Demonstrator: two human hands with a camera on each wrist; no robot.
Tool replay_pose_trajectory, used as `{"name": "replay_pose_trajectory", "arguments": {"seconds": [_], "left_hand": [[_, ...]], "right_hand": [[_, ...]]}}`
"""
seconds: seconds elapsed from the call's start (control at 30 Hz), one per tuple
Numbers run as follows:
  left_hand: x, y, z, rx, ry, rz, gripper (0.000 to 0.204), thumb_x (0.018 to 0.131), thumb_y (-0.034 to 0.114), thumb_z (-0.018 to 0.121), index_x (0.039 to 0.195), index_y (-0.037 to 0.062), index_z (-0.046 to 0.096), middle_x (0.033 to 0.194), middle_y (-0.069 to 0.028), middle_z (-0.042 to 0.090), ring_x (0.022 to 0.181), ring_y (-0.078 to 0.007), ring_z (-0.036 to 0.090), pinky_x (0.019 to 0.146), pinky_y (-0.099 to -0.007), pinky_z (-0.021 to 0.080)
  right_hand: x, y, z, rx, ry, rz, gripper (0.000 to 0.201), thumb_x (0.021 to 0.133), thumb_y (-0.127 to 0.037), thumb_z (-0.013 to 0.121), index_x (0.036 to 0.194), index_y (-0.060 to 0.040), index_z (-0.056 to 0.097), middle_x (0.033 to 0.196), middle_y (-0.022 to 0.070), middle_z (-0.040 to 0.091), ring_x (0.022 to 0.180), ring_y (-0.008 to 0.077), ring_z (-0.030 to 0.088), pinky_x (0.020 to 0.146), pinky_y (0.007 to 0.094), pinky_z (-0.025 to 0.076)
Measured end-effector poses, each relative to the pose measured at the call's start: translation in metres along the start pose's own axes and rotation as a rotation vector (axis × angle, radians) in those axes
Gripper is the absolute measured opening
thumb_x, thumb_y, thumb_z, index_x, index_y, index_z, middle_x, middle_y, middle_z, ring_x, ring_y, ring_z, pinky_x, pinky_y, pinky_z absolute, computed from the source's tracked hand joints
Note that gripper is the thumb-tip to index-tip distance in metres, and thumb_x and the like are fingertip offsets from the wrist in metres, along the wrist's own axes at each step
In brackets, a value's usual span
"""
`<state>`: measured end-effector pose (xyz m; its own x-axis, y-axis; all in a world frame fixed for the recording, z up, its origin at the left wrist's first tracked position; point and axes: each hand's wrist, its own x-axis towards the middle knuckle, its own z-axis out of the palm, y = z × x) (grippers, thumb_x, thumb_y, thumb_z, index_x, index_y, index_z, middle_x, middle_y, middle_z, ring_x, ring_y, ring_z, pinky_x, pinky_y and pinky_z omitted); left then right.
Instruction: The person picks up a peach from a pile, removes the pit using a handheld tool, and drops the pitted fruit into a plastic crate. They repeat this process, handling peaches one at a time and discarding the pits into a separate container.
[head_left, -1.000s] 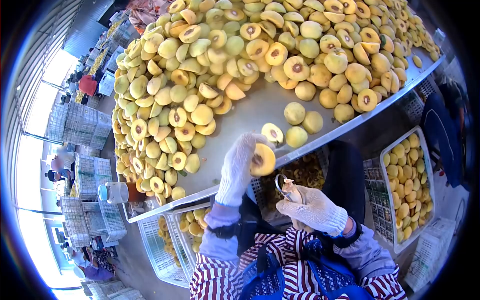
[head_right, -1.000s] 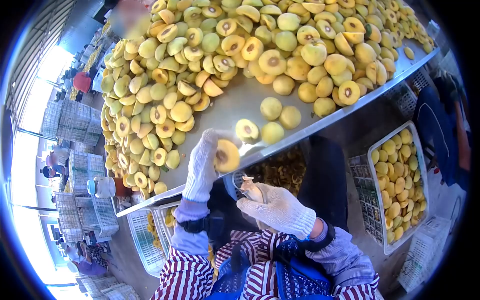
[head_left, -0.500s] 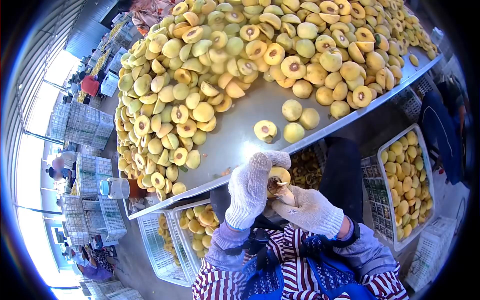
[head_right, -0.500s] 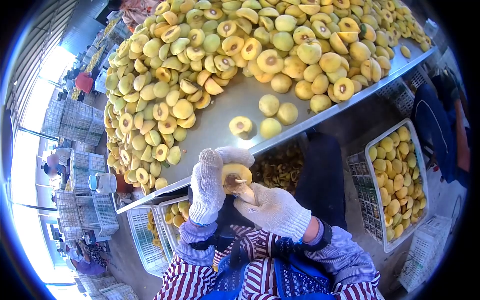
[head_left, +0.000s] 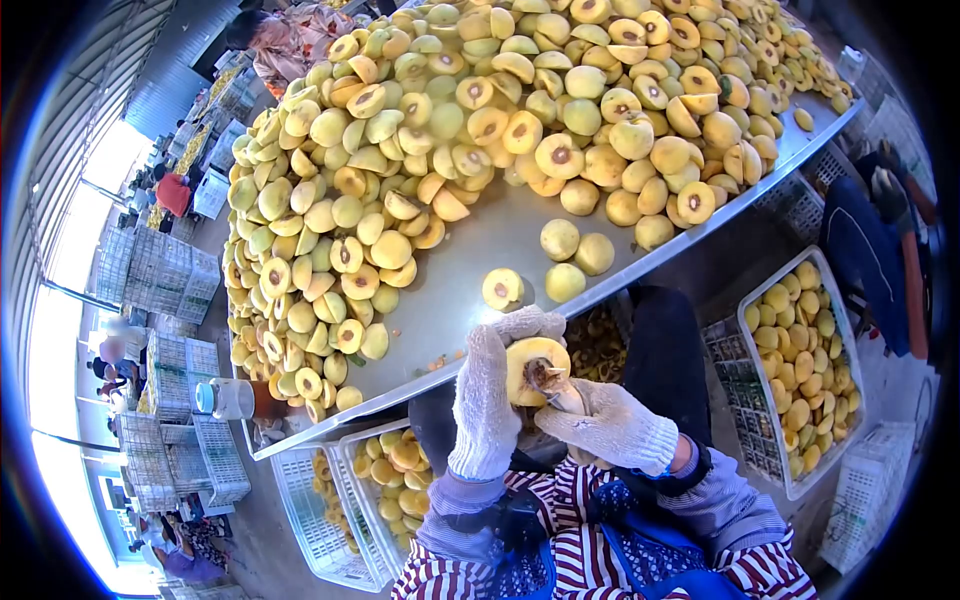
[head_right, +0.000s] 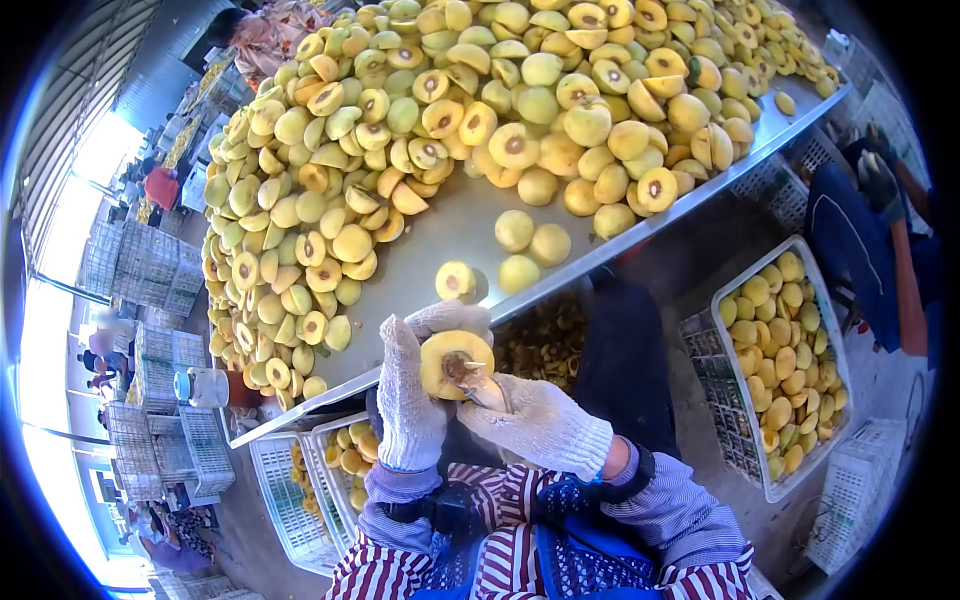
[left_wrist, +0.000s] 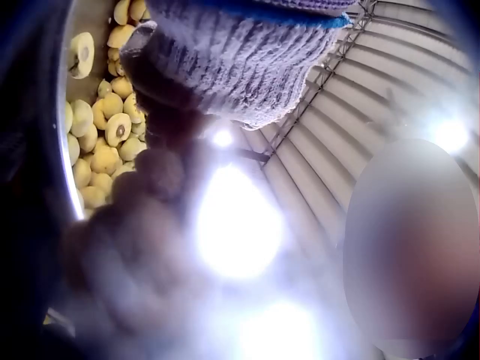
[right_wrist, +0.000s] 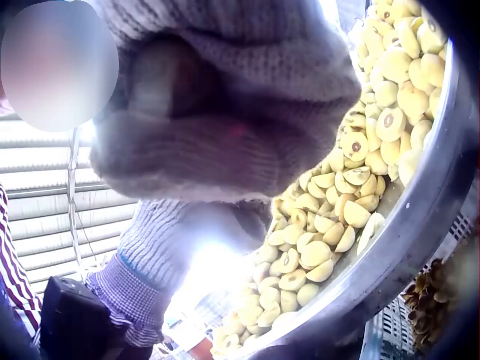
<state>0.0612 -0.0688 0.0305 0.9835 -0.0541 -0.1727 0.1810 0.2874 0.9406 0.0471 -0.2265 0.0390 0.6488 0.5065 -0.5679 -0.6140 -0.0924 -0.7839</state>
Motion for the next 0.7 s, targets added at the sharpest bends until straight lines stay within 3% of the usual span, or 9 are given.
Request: {"name": "replay_pose_trajectory", "arguments": {"seconds": [0.17,0.27,0.37,0.47,0.57,0.6,0.63,0.7], "left_hand": [[-0.011,-0.007,0.013,-0.073,0.077,0.096,0.072,0.102,0.059,0.034,0.130,-0.0047,0.051,0.121,-0.0166,0.062,0.109,-0.0239,0.061,0.098,-0.0365,0.048],[-0.019,-0.007,0.030,0.083,0.197,0.309,0.068,0.103,0.055,0.035,0.129,-0.0054,0.051,0.120,-0.0159,0.062,0.108,-0.0243,0.061,0.096,-0.0376,0.049],[-0.018,-0.009,0.022,0.107,0.088,0.322,0.062,0.104,0.049,0.038,0.130,-0.0057,0.051,0.123,-0.0161,0.061,0.111,-0.0230,0.060,0.098,-0.0360,0.048],[-0.012,0.007,0.013,0.089,-0.033,0.007,0.055,0.105,0.042,0.041,0.130,-0.0066,0.051,0.127,-0.0167,0.058,0.116,-0.0227,0.057,0.100,-0.0348,0.045],[-0.011,-0.008,0.015,0.281,0.013,0.319,0.054,0.105,0.040,0.043,0.131,-0.0064,0.051,0.128,-0.0160,0.058,0.116,-0.0208,0.056,0.100,-0.0329,0.044],[-0.011,-0.013,0.018,0.220,0.019,0.339,0.054,0.105,0.041,0.041,0.130,-0.0051,0.052,0.126,-0.0146,0.059,0.114,-0.0198,0.057,0.099,-0.0325,0.045],[-0.012,-0.010,0.023,0.250,0.066,0.280,0.064,0.103,0.054,0.037,0.124,-0.0039,0.056,0.118,-0.0143,0.062,0.107,-0.0207,0.061,0.095,-0.0335,0.048],[-0.007,-0.010,0.014,0.032,-0.064,0.132,0.062,0.104,0.051,0.038,0.130,-0.0043,0.052,0.125,-0.0146,0.059,0.110,-0.0202,0.058,0.097,-0.0335,0.046]], "right_hand": [[-0.001,0.002,0.001,-0.038,0.009,0.019,0.028,0.093,-0.031,0.067,0.097,-0.0048,0.061,0.067,-0.0027,0.058,0.056,0.0052,0.054,0.052,0.0233,0.044],[-0.002,0.004,0.005,0.049,-0.012,-0.027,0.028,0.094,-0.033,0.066,0.096,-0.0062,0.061,0.065,-0.0020,0.058,0.052,0.0056,0.053,0.048,0.0225,0.042],[-0.003,0.007,0.002,0.108,-0.081,0.009,0.027,0.094,-0.035,0.065,0.096,-0.0081,0.061,0.060,-0.0019,0.056,0.045,0.0061,0.049,0.040,0.0217,0.037],[0.000,0.017,-0.001,0.149,-0.140,0.009,0.025,0.095,-0.034,0.065,0.094,-0.0095,0.060,0.055,-0.0020,0.053,0.039,0.0062,0.045,0.036,0.0211,0.031],[-0.002,0.015,-0.006,0.249,-0.179,0.001,0.024,0.095,-0.033,0.064,0.090,-0.0101,0.059,0.053,-0.0016,0.051,0.037,0.0064,0.044,0.034,0.0211,0.030],[0.000,0.022,-0.007,0.309,-0.201,-0.031,0.025,0.096,-0.034,0.062,0.088,-0.0104,0.058,0.053,-0.0012,0.052,0.038,0.0062,0.044,0.035,0.0206,0.030],[-0.001,0.021,-0.010,0.243,-0.202,-0.019,0.027,0.096,-0.035,0.061,0.086,-0.0102,0.058,0.053,-0.0012,0.052,0.038,0.0066,0.044,0.035,0.0206,0.030],[-0.009,0.007,-0.010,0.131,-0.159,0.023,0.026,0.096,-0.034,0.061,0.087,-0.0098,0.058,0.053,-0.0013,0.051,0.038,0.0070,0.044,0.035,0.0208,0.031]]}}
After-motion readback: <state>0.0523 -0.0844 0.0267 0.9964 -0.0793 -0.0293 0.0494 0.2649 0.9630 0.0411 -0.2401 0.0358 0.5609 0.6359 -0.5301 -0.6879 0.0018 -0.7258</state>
